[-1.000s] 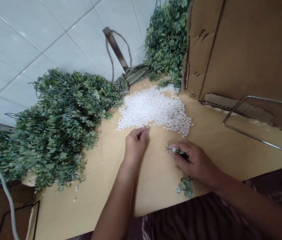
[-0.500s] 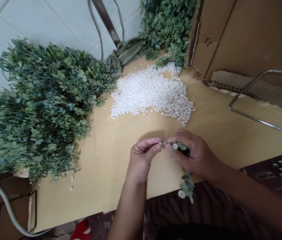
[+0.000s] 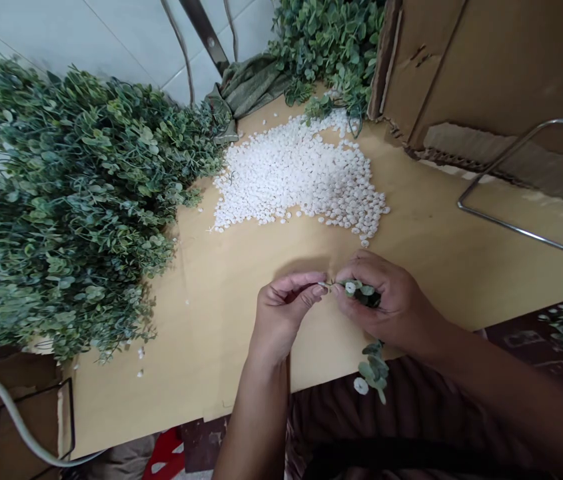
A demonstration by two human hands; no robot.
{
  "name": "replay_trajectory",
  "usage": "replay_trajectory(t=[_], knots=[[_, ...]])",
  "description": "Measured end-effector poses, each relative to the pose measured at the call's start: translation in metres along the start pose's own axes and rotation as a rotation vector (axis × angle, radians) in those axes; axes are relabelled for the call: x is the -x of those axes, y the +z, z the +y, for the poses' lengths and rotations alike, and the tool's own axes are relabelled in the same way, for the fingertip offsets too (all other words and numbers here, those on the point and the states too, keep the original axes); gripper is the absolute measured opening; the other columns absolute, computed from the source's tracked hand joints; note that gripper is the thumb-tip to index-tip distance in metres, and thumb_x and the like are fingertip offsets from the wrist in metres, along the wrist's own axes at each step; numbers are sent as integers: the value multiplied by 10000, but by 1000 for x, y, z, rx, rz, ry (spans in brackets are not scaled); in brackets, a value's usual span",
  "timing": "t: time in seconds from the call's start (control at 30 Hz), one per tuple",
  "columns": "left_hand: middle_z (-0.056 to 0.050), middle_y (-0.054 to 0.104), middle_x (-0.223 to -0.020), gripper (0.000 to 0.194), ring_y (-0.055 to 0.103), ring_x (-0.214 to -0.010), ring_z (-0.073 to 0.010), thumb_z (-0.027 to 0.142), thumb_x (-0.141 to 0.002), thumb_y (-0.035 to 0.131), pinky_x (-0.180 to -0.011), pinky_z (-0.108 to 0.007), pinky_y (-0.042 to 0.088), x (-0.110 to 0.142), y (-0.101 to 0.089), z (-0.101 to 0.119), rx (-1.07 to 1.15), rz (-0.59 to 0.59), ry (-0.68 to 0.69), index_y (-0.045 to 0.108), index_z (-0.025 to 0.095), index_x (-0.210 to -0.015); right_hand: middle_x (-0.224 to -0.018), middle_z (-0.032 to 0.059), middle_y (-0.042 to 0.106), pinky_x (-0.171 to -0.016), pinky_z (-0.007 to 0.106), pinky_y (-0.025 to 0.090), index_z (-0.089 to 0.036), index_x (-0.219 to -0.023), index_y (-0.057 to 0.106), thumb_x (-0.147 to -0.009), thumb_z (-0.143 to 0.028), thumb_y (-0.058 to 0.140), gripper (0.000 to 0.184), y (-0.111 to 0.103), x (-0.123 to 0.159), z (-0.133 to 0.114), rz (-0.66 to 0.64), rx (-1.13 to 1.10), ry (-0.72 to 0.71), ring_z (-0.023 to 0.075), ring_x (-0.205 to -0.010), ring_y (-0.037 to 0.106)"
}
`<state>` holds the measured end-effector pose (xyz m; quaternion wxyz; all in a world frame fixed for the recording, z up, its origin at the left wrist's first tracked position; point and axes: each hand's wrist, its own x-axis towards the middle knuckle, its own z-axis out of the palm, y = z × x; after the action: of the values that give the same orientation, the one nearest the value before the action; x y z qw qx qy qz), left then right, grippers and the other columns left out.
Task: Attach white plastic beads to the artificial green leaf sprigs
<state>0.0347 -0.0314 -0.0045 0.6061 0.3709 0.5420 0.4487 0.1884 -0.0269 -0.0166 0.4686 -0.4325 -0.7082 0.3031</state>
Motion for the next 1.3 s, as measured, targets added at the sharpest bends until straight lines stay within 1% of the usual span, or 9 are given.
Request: replay_trajectory(t=[0.23,0.4,0.53,0.63,0.77,0.9,1.1,1.3], knots=[[-16,722,-716,191,598,-616,-94,307,-576,812,-635,-229,514,0,-1,0,-57,-11,21,751,209,-728,-568,-17,449,-509,225,372,-194,-631,486,-786,-175,501,157,0,1,1,-19,-3,22,123,-552,450],[-7,715,-698,174,598,-610,-91,304,-573,814,-625,-222,516,0,0,2,-88,-23,35,749,211,-705,-569,-14,452,-511,223,378,-188,-630,499,-782,-175,499,153,0,1,1,-43,7,40,122,-553,456],[-15,712,-688,201,600,-602,-96,322,-551,824,-622,-230,528,1,0,4,-98,-20,41,749,201,-692,-559,-12,464,-515,226,375,-186,-631,499,-784,-156,491,156,-2,-1,2,-88,8,11,128,-564,458],[-22,715,-682,242,595,-590,-101,329,-550,824,-619,-238,529,1,0,4,-94,-11,24,754,200,-741,-561,-12,474,-521,231,373,-187,-636,503,-786,-143,489,157,-3,-1,2,-105,4,-10,131,-569,460],[-14,702,-652,198,568,-565,-84,328,-587,804,-578,-210,500,0,-2,3,-105,-38,34,755,206,-734,-581,-6,501,-547,237,390,-178,-670,537,-792,-133,494,137,-3,0,2,-100,-19,2,133,-586,481],[-11,688,-618,184,565,-551,-86,338,-605,790,-552,-212,490,-1,-3,3,-139,-39,42,750,197,-717,-586,-5,516,-554,235,401,-180,-693,564,-801,-133,497,136,-4,1,2,-105,-25,28,132,-589,489],[-7,686,-570,191,580,-529,-84,303,-542,827,-551,-207,502,-1,3,3,-25,10,25,742,180,-662,-601,-1,535,-551,225,412,-176,-696,570,-804,-153,516,123,-2,1,2,-56,-38,26,126,-586,502],[-9,692,-551,217,605,-515,-96,311,-501,843,-554,-222,531,-1,7,2,23,47,18,745,184,-648,-613,-9,518,-554,213,403,-176,-693,559,-811,-134,519,131,2,1,-1,-20,-43,21,112,-577,496]])
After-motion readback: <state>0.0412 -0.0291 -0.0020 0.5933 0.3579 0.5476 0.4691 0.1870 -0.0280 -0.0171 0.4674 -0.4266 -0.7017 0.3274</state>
